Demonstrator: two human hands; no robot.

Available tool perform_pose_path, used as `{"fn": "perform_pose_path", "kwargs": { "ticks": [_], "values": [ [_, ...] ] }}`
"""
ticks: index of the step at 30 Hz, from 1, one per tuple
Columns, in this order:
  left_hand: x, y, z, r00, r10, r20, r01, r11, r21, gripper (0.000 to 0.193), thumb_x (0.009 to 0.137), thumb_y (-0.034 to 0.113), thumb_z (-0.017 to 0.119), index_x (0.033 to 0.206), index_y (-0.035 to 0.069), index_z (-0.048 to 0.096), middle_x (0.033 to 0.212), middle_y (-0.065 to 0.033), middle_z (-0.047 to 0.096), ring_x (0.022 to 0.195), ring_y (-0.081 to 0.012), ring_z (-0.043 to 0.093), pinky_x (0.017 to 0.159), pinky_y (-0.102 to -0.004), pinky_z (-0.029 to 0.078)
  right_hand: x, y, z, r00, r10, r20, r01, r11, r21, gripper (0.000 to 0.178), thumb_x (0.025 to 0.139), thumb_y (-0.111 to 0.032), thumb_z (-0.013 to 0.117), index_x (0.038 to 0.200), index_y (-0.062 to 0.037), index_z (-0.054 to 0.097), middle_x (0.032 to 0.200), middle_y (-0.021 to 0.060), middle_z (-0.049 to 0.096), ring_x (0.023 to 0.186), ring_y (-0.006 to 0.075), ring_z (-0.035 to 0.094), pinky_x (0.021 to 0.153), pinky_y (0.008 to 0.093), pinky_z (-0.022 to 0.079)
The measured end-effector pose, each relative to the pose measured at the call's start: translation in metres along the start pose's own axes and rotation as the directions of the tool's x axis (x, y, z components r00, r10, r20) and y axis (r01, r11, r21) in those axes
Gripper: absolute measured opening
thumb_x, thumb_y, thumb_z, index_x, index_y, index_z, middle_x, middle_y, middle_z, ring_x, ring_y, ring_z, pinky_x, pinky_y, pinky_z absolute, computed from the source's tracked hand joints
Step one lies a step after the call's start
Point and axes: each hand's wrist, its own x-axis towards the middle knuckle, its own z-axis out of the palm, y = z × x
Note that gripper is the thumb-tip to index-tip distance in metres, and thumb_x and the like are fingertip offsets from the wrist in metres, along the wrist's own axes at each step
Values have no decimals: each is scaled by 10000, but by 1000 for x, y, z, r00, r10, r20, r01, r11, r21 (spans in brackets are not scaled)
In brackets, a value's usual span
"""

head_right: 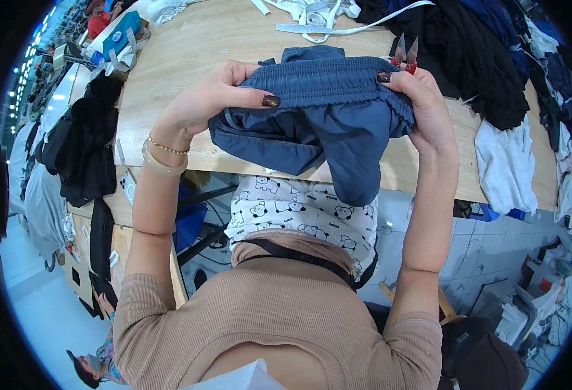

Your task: Trimming loose threads from the waistband of a pair of shorts using thread snips.

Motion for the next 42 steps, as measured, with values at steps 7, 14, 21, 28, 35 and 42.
{"fn": "perform_pose_path", "kwargs": {
  "ticks": [7, 14, 21, 28, 35, 42],
  "values": [
    [3, -2, 2, 999, 37, -23, -36, 999, 22, 211, 790, 74, 627, 958, -53, 635, 905, -47, 661, 773, -62, 597, 756, -175, 476, 0, 0, 4, 1000, -11, -3, 11, 1000, -13, 164, 778, -83, 626, 871, -21, 506, 883, 84, 607, 770, 113, 589, 752, 234, 501],
    [4, -4, 2, 998, 21, -51, -18, 999, 47, 224, 785, 83, 628, 961, -55, 631, 886, -43, 655, 753, -57, 583, 741, -166, 467, 0, 1, 14, 993, -112, -23, 110, 992, -67, 116, 811, -114, 582, 827, -6, 618, 733, 16, 628, 596, 37, 559, 577, 169, 458],
    [5, -5, 4, 996, 32, -80, -29, 999, 28, 219, 795, 83, 621, 962, -58, 626, 877, -42, 652, 744, -54, 588, 708, -155, 473, 5, 3, 17, 992, -117, -49, 114, 992, -50, 111, 804, -117, 596, 830, -12, 619, 715, 11, 626, 575, 30, 545, 557, 157, 442],
    [-2, 0, 6, 989, 7, -145, -20, 996, -91, 188, 798, 88, 626, 937, -39, 632, 845, -21, 650, 705, -39, 581, 653, -155, 472, -1, -1, 33, 961, -258, -97, 170, 832, -528, 378, 975, -337, 397, 1043, -52, 635, 912, -26, 573, 821, 51, 444, 765, 206, 329],
    [-3, 9, 21, 980, 43, -196, -56, 997, -61, 163, 808, 108, 619, 908, -20, 632, 835, -2, 644, 713, -28, 564, 639, -156, 447, -58, 3, 67, 969, -224, 103, 222, 975, 29, 390, 997, -400, 296, 952, -42, 445, 627, 12, 423, 523, 63, 360, 482, 198, 295],
    [-8, 14, 27, 979, 107, -176, -103, 994, 30, 155, 805, 119, 605, 886, -12, 616, 804, 21, 621, 697, -21, 526, 626, -166, 430, -75, 20, 101, 951, 60, 305, -145, 953, 265, 400, 989, -417, 331, 935, -39, 448, 568, -12, 351, 450, 41, 269, 405, 189, 220]
  ]
}}
